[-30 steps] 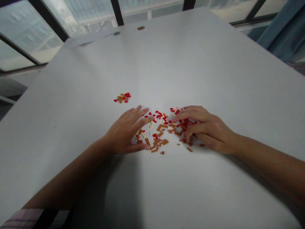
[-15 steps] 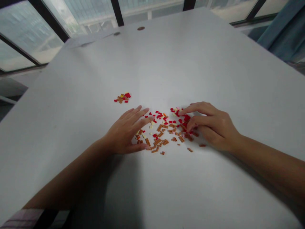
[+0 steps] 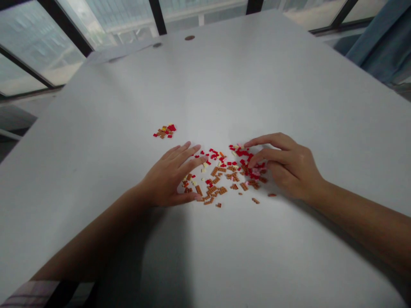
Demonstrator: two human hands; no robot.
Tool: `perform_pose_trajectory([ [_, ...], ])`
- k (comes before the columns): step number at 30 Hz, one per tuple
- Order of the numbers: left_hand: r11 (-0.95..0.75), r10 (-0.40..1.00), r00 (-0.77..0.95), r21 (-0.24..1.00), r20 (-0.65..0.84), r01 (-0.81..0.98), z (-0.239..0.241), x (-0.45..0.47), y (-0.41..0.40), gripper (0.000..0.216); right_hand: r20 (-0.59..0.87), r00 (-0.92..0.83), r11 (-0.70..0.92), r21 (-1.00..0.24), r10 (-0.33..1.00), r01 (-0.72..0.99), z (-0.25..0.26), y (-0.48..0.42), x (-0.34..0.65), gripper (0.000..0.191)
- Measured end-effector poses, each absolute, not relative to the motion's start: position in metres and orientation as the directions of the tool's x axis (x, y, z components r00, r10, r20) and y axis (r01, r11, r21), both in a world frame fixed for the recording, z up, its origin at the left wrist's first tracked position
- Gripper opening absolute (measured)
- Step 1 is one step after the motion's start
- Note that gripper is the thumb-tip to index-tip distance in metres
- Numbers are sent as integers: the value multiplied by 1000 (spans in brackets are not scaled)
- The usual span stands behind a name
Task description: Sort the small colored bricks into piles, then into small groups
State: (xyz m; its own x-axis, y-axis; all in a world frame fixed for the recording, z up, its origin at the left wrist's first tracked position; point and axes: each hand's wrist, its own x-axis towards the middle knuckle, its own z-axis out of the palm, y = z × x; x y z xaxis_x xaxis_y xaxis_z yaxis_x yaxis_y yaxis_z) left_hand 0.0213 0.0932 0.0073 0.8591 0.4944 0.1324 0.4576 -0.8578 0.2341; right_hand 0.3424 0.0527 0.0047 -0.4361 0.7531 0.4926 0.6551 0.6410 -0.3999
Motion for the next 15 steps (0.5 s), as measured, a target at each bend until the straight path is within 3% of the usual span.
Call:
perform_pose_trajectory([
  [7, -862, 491, 862, 218, 129, 458, 8, 21, 93, 85, 465, -532, 700, -358, 708, 618, 2, 57, 342, 35],
  [15, -865, 485, 865, 214, 126, 454, 8, 21, 93, 84, 497, -384, 592, -377, 778, 712, 0, 55, 344, 38],
])
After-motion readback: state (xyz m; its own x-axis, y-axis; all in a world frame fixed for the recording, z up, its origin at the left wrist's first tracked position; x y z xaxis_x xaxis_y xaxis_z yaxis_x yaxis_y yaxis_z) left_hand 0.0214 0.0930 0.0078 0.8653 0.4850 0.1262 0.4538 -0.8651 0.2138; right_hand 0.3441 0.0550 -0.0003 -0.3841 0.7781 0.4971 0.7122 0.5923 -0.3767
